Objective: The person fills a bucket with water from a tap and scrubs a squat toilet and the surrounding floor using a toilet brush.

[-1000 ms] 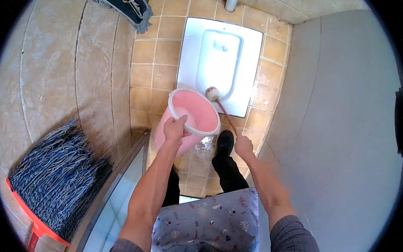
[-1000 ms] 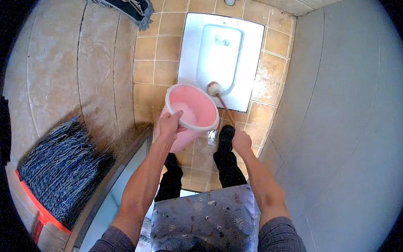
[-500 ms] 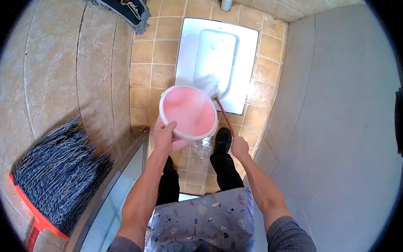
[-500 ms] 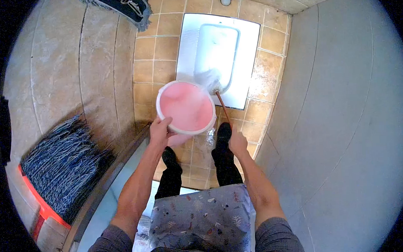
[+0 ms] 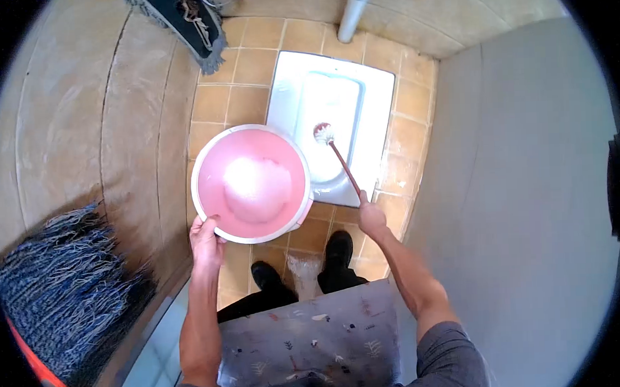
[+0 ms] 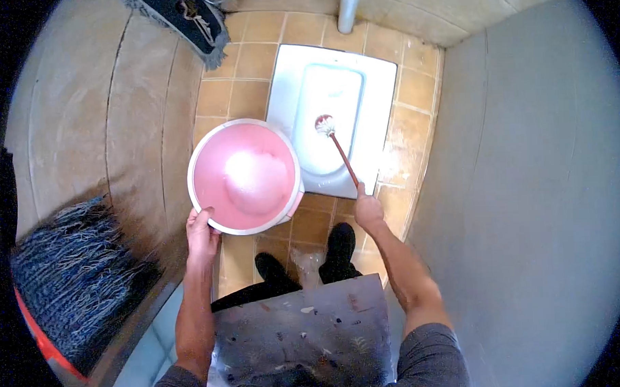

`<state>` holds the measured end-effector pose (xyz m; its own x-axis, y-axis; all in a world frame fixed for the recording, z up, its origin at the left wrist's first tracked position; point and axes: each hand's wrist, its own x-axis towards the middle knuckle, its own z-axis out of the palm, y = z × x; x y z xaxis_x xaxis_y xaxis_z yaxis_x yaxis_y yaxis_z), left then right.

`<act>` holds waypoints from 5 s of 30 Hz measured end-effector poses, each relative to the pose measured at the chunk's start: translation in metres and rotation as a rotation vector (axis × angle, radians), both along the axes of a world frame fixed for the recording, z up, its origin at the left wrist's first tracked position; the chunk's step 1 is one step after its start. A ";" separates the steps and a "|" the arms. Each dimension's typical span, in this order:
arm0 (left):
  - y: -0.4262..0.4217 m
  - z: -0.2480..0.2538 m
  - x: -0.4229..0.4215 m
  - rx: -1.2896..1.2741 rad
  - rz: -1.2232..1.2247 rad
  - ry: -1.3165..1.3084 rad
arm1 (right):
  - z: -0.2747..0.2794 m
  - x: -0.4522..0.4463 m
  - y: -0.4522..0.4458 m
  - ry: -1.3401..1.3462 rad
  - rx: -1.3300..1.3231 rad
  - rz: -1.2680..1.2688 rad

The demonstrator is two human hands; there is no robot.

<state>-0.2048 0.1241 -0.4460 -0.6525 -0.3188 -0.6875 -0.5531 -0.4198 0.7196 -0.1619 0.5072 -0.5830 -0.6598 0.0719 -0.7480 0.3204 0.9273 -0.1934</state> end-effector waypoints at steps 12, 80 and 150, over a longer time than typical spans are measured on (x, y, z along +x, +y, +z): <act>-0.045 -0.053 -0.040 -0.052 -0.028 0.231 | -0.075 0.000 -0.017 0.218 -0.230 -0.199; -0.033 -0.073 -0.071 -0.035 0.014 0.315 | -0.123 -0.128 -0.064 0.530 -0.154 -0.063; -0.046 -0.094 -0.075 0.006 0.024 0.373 | -0.097 0.044 -0.050 0.370 -0.444 -0.485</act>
<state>-0.2802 0.0783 -0.5397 -0.8506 -0.3336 -0.4064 -0.2437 -0.4347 0.8670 -0.1183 0.4572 -0.6803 -0.8446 0.1620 -0.5103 0.5146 0.5086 -0.6903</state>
